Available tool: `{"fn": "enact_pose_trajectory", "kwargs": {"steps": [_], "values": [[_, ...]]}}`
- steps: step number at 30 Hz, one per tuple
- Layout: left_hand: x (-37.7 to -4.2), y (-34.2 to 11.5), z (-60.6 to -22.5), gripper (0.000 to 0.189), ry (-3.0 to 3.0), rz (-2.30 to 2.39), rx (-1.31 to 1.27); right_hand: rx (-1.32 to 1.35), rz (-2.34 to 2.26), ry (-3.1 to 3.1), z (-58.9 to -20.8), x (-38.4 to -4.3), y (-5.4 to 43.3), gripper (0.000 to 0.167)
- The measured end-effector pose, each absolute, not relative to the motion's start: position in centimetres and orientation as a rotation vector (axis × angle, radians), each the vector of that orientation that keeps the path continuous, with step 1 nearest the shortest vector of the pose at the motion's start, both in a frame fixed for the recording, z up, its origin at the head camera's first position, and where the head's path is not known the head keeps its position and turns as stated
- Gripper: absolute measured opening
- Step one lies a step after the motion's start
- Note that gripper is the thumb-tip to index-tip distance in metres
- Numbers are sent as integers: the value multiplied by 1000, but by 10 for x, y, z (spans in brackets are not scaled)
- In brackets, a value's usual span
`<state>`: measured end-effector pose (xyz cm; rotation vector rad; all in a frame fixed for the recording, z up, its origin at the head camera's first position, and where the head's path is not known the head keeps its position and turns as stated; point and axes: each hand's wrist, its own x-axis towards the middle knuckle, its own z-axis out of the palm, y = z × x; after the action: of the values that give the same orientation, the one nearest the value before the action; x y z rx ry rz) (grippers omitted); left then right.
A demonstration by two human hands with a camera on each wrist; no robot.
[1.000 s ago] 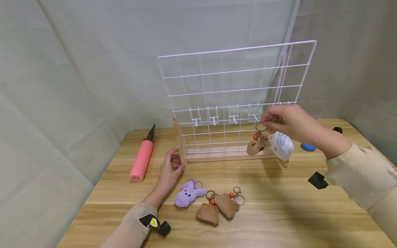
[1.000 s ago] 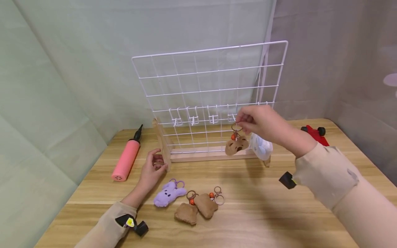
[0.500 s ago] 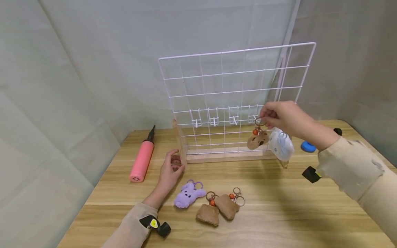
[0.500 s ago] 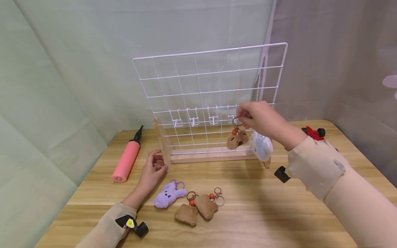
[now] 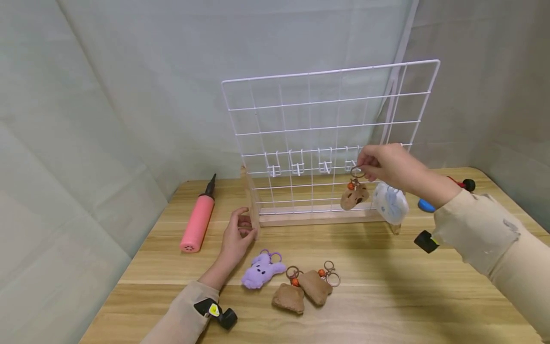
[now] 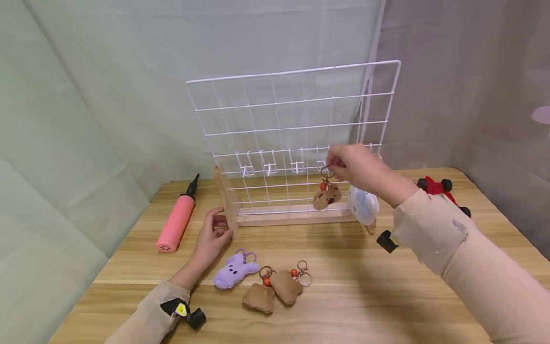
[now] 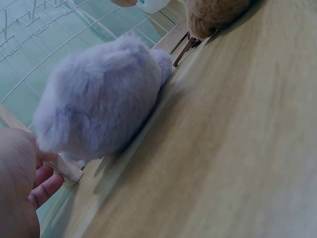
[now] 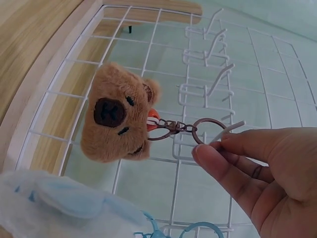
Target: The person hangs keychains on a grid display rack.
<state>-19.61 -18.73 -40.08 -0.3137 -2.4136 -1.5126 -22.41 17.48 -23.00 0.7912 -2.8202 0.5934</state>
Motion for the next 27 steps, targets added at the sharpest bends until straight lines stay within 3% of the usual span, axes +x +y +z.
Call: {"fn": "enact_pose_trajectory", "kwargs": {"steps": [20, 27], "values": [[-200, -190, -406, 56, -2435, -1499, -282, 746, 628, -2740, -232, -217, 177, 14], [-215, -197, -428, 61, -2434, -1495, -260, 696, 649, -2673, -236, -206, 180, 14]]}}
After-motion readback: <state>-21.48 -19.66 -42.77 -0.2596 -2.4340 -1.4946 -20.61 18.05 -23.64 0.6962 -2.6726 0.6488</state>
